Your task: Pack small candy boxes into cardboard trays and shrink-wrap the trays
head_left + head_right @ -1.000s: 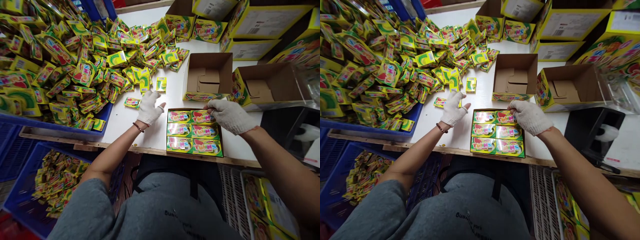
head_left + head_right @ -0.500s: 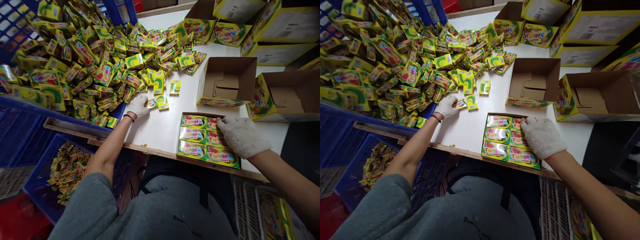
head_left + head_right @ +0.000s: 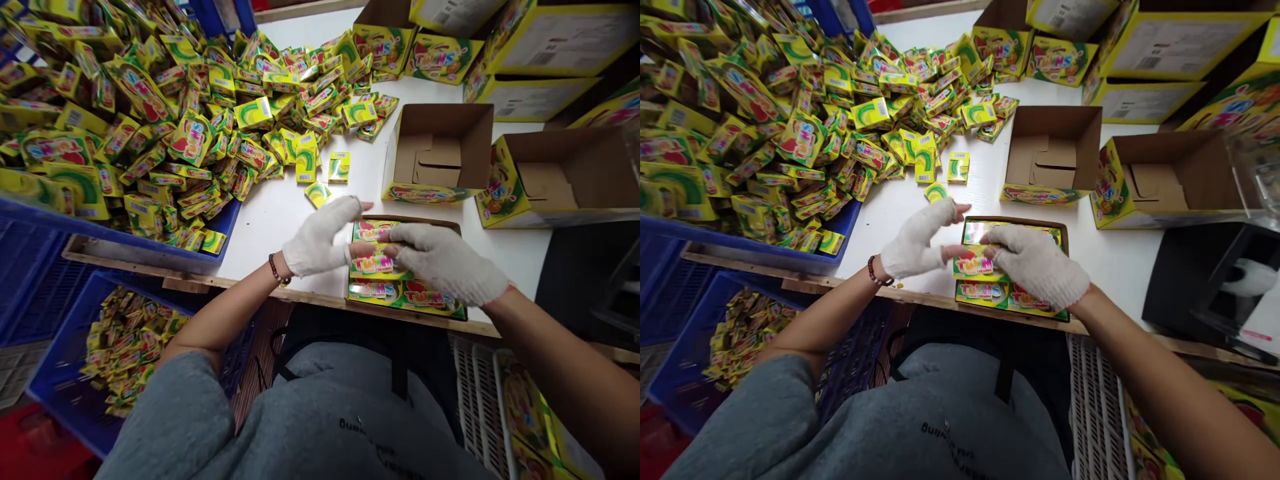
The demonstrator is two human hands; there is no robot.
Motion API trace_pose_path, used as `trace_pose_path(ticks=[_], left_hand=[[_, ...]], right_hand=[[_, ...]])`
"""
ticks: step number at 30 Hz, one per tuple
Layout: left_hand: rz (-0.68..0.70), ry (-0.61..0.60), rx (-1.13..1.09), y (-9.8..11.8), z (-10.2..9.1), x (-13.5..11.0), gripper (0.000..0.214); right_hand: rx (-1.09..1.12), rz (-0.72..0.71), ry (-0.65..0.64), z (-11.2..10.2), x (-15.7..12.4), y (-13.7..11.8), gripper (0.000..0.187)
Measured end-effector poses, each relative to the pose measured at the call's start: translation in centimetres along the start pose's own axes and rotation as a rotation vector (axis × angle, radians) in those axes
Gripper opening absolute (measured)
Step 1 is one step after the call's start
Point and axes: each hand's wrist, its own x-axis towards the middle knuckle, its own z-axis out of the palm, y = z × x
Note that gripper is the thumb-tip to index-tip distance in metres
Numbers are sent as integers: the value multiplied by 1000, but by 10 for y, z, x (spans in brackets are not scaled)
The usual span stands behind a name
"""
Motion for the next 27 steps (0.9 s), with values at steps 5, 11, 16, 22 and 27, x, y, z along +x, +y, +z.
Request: trace_pose_path(ticks=[5, 11, 16, 22, 27], left_hand=[[-473, 270, 307, -67, -16, 20, 24], [-731, 120, 653, -90, 6, 47, 68], [-691, 114, 619, -98, 9, 50, 63], [-425, 360, -106, -75, 9, 26, 95], [33, 165, -249, -28, 39, 12, 99]], right_hand=[[-39, -169, 155, 45, -27, 24, 23], [-143, -355, 255, 66, -31, 31, 29], [-11, -284, 215, 50, -29, 36, 23], [667, 192, 259, 33, 2, 20, 51], [1098, 142, 32, 36, 27, -9, 66]])
